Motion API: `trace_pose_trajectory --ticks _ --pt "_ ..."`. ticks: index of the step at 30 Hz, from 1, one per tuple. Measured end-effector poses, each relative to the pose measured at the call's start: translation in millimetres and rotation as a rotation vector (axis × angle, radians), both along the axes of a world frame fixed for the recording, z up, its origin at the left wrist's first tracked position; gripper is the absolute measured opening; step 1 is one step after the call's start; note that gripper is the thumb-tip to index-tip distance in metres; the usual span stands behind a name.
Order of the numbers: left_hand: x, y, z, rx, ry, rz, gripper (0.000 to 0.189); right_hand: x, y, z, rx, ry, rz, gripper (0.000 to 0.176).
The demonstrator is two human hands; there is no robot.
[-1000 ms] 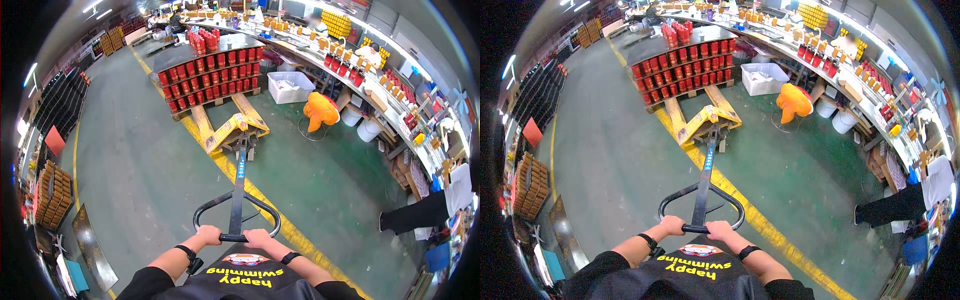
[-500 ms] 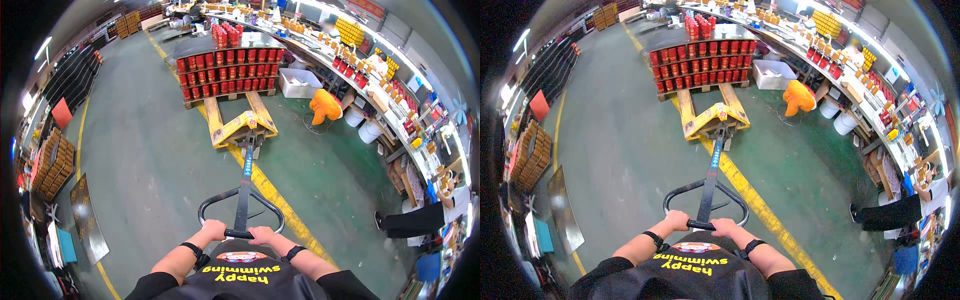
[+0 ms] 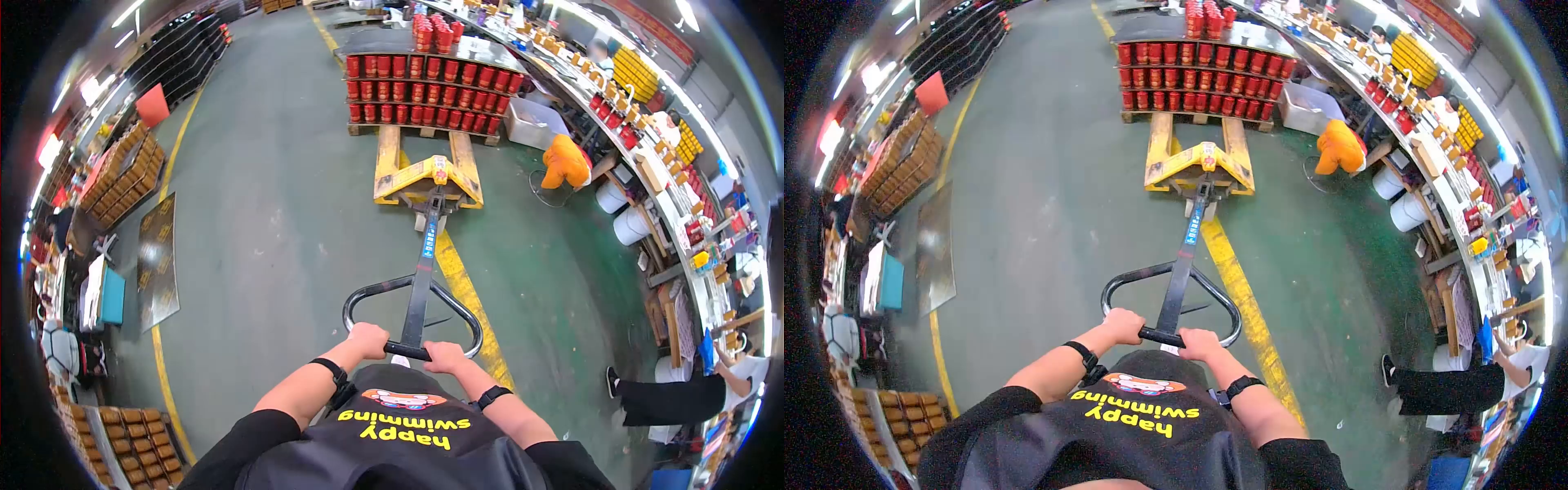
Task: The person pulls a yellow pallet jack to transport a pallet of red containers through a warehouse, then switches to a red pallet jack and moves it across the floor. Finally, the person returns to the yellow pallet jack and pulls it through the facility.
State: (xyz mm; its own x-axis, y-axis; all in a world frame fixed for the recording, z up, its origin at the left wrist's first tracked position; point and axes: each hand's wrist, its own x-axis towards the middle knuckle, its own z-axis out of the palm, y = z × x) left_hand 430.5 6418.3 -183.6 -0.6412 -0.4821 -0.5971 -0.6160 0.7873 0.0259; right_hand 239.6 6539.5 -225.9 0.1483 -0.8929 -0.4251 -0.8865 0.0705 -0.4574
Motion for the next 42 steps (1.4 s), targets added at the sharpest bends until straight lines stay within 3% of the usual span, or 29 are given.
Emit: trace_pose_trajectory --ticks 21,34,42 --pt "115.1 187.9 -11.9 -0.068 -0.014 0.037 0.026 117.0 180.1 -26.4 -0.052 -0.008 -0.008 0.033" --pt "140.2 387.3 -52.8 -0.116 0.088 0.116 0.022 125.8 359.0 -51.5 -0.1 0.019 0.07 0.033" --pt "178.2 453.6 -63.7 -0.118 0.104 0.117 0.021 165.0 426.2 -60.5 -0.056 0.046 0.059 0.034"
